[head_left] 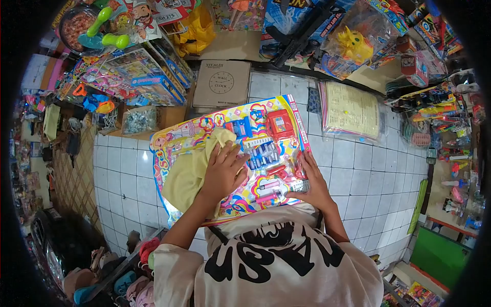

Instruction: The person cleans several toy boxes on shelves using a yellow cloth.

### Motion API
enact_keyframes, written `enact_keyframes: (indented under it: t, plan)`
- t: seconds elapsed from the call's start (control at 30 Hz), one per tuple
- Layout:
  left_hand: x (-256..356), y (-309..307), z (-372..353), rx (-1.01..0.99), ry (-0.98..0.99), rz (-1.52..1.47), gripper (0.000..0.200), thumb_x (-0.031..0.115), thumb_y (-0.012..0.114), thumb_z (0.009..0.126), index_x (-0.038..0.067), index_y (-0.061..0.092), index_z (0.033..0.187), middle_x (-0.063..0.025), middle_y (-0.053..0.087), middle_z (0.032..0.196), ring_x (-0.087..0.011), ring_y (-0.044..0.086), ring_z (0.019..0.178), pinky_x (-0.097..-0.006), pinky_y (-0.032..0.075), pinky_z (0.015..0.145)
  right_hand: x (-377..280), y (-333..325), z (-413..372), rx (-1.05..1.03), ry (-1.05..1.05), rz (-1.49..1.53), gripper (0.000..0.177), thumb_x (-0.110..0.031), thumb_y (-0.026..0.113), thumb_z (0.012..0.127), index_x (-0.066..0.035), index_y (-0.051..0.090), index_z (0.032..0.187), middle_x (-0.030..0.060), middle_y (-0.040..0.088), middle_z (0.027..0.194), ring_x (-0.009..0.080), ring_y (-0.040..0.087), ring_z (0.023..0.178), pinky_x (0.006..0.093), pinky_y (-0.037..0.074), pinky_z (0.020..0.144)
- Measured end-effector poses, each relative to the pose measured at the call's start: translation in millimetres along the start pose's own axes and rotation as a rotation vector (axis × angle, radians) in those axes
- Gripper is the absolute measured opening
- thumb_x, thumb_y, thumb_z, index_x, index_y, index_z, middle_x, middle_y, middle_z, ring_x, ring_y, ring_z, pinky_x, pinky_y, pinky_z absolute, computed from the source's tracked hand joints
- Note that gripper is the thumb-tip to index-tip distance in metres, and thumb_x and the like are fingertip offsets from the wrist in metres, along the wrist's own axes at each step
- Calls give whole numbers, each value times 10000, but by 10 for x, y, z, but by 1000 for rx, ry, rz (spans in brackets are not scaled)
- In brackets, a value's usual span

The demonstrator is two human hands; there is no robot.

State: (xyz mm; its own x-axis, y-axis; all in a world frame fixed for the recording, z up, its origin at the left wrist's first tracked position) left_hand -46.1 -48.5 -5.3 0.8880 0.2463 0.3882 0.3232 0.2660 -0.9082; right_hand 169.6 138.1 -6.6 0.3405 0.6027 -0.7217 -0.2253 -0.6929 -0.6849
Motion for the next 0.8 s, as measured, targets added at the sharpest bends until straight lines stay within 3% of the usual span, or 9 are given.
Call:
enact_keyframes:
  t: [0.37, 0.47, 0.67, 0.8]
  plan:
    - [-49, 5, -2, -3, 8, -71, 344, 256, 564, 801, 121, 605, 1115, -136, 519, 1248, -318, 381, 1261, -491, 184, 1088, -12, 1, -1, 15, -17, 17, 1071, -439, 822, 564, -92, 279, 1419, 221, 245, 1456, 373, 212, 1361, 430, 267, 1070]
    - [-50, -86, -10, -1, -16, -128, 292, 240, 587, 782, 110, 631, 1040, -123, 520, 1246, -299, 403, 1242, -474, 210, 1085, 9, 8, -7, 16, -26, 15, 1084, -425, 834, 560, -76, 270, 1418, 212, 238, 1460, 362, 210, 1364, 425, 249, 1079]
    - [-173, -261, -66, -95, 50, -161, 194, 146, 641, 732, 113, 635, 923, -68, 565, 1099, -268, 447, 1199, -485, 266, 1070, 21, 16, -2, 21, -35, 22, 1074, -445, 824, 563, -79, 281, 1414, 214, 239, 1459, 366, 209, 1363, 423, 269, 1072]
    - [-214, -334, -63, -80, 24, -210, 225, 134, 710, 708, 141, 645, 923, -26, 588, 978, -229, 512, 1120, -458, 240, 1093, 29, 11, 8, 21, -48, 19, 1075, -448, 823, 562, -75, 282, 1412, 205, 232, 1464, 358, 199, 1368, 422, 265, 1076]
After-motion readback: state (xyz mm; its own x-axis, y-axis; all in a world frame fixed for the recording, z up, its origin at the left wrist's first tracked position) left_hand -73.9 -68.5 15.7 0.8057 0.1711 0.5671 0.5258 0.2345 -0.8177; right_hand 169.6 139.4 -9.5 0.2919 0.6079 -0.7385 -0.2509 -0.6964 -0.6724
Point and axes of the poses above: each hand's wrist, its own z-axis towards the middle knuckle, its own y-axis out of the palm, x = y × z, the point moved 1 cm from there along z, towards the middle knuckle
